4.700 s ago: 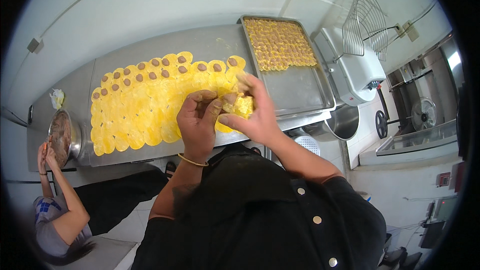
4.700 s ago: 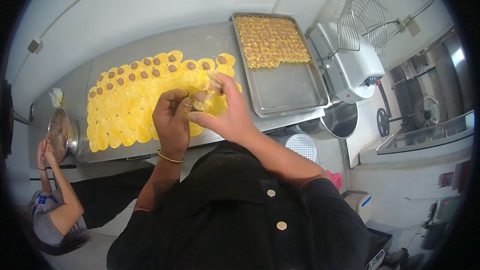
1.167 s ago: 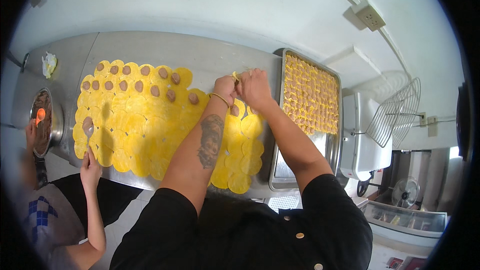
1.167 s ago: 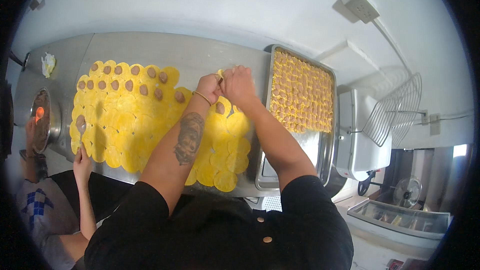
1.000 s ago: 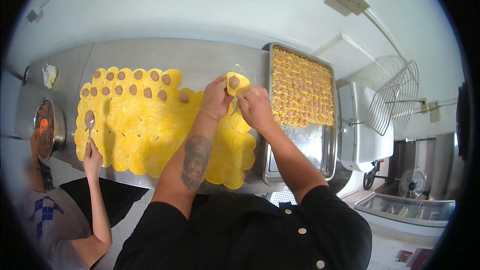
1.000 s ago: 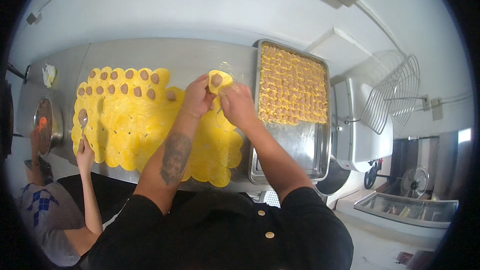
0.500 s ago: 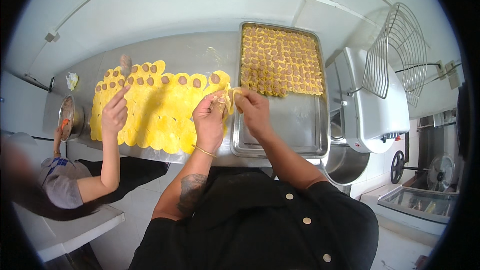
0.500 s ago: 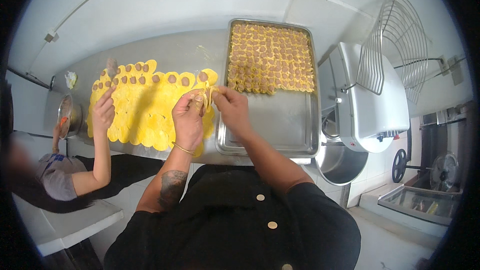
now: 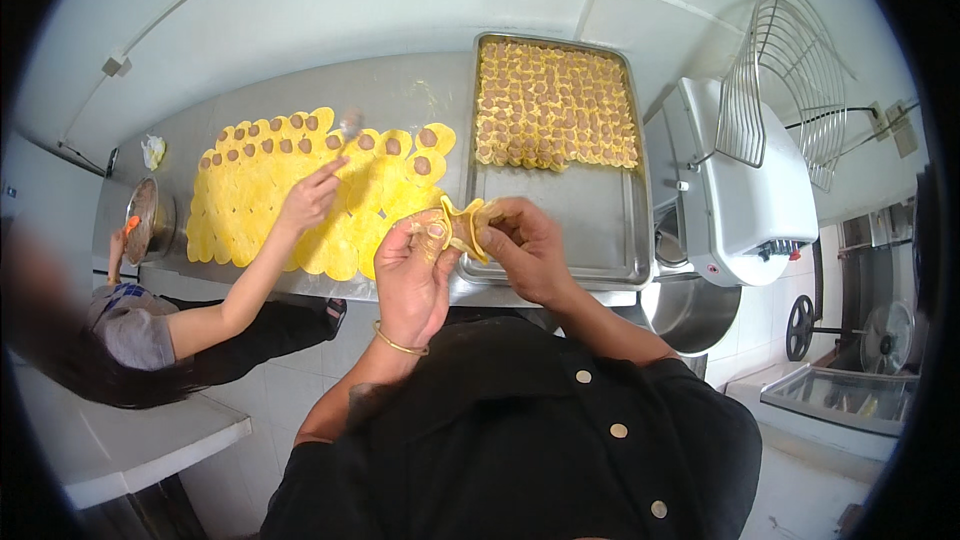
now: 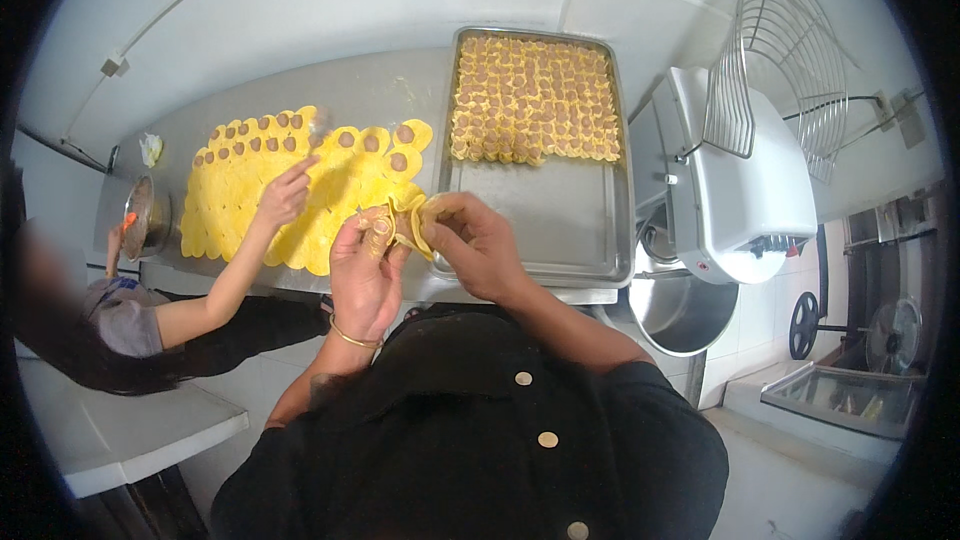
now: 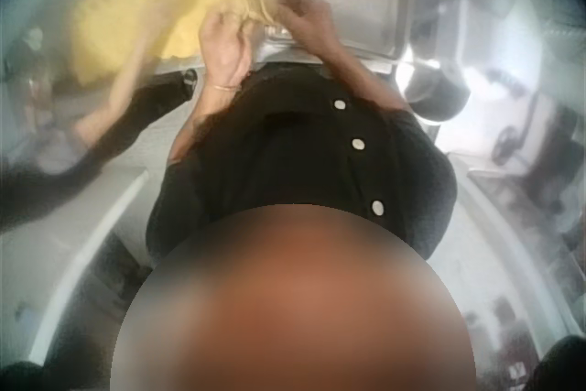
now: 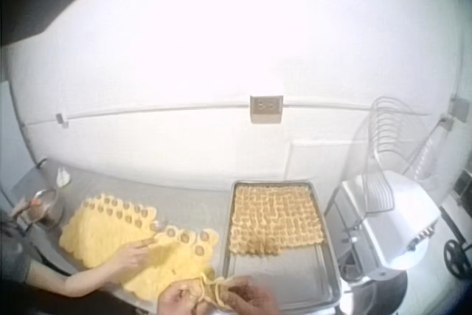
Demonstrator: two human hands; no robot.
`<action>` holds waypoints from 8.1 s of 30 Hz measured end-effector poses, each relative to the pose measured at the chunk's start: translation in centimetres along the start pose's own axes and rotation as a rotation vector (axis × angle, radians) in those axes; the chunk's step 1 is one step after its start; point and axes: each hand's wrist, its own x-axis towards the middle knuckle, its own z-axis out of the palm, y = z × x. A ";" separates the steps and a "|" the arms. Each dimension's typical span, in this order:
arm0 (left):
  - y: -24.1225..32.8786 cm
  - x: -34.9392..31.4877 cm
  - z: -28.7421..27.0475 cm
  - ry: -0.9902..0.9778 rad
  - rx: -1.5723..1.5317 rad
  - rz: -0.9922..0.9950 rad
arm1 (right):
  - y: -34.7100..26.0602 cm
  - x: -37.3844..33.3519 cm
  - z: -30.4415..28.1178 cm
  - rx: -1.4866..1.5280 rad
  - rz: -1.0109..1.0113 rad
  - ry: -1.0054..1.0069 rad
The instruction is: The person repeatedly picks a small brown filling ball and a yellow pasta wrapper from a stainless steel table, folds the wrapper around the filling to form a ravioli, and places the finished piece onto a metal baking tray. Another person is visible in the background preparing filling.
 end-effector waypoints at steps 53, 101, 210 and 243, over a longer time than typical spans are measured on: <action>5.3 2.5 -10.6 -0.182 -0.231 -0.249 | 3.6 5.2 14.0 -0.611 -0.174 0.121; -11.1 11.6 -5.3 -0.154 0.257 -0.663 | 8.1 7.8 -17.4 -1.292 0.080 0.421; 8.2 6.0 -10.2 -0.475 -0.207 -0.198 | 1.3 6.3 20.6 -0.571 -0.316 0.486; -23.2 15.7 3.4 -0.211 0.260 -0.791 | 6.4 0.7 -23.7 -1.177 0.140 0.403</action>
